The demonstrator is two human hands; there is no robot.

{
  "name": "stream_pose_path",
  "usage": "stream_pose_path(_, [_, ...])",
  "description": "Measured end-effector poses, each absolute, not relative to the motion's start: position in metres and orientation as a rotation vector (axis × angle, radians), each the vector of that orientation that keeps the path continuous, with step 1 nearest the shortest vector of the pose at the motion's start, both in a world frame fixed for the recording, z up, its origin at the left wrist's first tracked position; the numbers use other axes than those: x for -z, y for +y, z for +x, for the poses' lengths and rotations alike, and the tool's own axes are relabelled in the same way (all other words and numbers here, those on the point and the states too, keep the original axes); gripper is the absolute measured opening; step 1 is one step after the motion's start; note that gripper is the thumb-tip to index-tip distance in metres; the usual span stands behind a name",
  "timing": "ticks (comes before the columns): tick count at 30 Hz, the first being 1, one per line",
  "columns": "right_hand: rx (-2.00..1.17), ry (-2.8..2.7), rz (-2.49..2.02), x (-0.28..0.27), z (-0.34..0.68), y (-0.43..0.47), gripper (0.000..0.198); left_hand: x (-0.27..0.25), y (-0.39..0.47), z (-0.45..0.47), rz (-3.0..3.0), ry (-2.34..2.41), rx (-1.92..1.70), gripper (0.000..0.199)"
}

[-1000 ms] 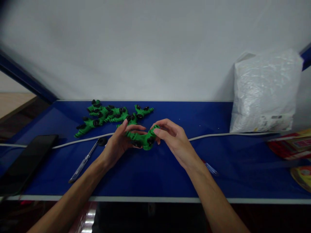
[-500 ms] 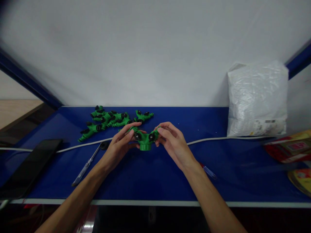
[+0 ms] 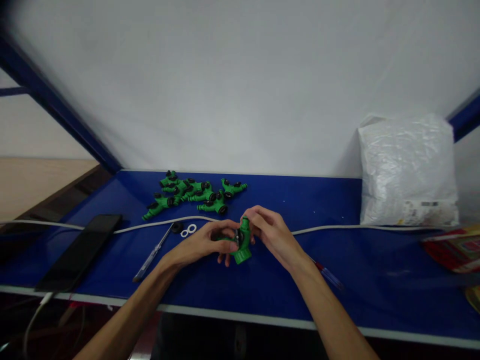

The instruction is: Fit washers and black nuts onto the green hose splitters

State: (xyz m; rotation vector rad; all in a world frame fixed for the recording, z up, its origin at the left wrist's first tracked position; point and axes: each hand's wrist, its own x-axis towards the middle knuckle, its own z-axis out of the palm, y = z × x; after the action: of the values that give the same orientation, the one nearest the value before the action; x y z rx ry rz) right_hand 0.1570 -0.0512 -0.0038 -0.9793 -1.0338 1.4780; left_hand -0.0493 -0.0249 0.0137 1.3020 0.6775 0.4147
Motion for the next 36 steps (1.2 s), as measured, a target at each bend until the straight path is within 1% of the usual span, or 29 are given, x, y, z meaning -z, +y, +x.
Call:
stream_pose_path(3, [-1.372,-1.188,-1.034,0.008,0.158,-0.048,0.05,-0.014,-0.044,-0.056,1.255,0.705,-0.446,0.046])
stream_pose_path(5, [-1.256,-1.346,-1.081,0.009,0.156,-0.045,0.05,-0.012,-0.063,-0.064,1.165,0.776,-0.511,0.051])
stream_pose_path(9, [-1.188,-1.666,-1.118,0.006,0.139,-0.037,0.039,-0.006,-0.098,-0.082,0.973,0.867,-0.624,0.064])
stream_pose_path(13, [-1.036,-2.029,-1.111,0.004,0.099,-0.019,0.019,-0.004,-0.118,-0.095,0.867,1.104,-0.736,0.077])
stream_pose_path(15, [-0.958,-2.18,-1.112,0.007,0.078,-0.008,0.022,-0.004,-0.124,-0.097,0.811,1.229,-0.826,0.073])
stream_pose_path(17, [-0.901,-2.288,-1.132,0.012,0.06,0.001,0.028,-0.006,-0.127,-0.096,0.765,1.266,-0.906,0.064])
stream_pose_path(20, [-0.864,-2.358,-1.162,0.019,0.049,0.005,0.022,-0.009,-0.13,-0.096,0.771,1.238,-0.954,0.056])
stream_pose_path(23, [-0.874,-2.332,-1.142,0.018,0.059,-0.003,0.012,-0.011,-0.126,-0.099,0.842,1.226,-0.947,0.052])
stream_pose_path(27, [-0.968,-2.178,-1.084,0.008,0.092,-0.018,0.005,-0.012,-0.112,-0.098,0.894,1.065,-0.829,0.067])
stream_pose_path(29, [-1.022,-2.028,-1.093,0.004,0.112,-0.021,0.005,-0.013,-0.102,-0.093,0.896,1.005,-0.825,0.068])
stream_pose_path(30, [-1.038,-1.935,-1.105,0.003,0.122,-0.021,0.006,-0.013,-0.096,-0.09,0.905,0.995,-0.84,0.065])
stream_pose_path(32, [-1.047,-1.739,-1.126,0.004,0.141,-0.02,0.015,-0.013,-0.082,-0.08,0.951,0.996,-0.86,0.058])
stream_pose_path(36, [-0.993,-1.404,-1.126,0.01,0.169,-0.018,0.026,-0.016,-0.043,-0.055,1.073,1.036,-0.794,0.059])
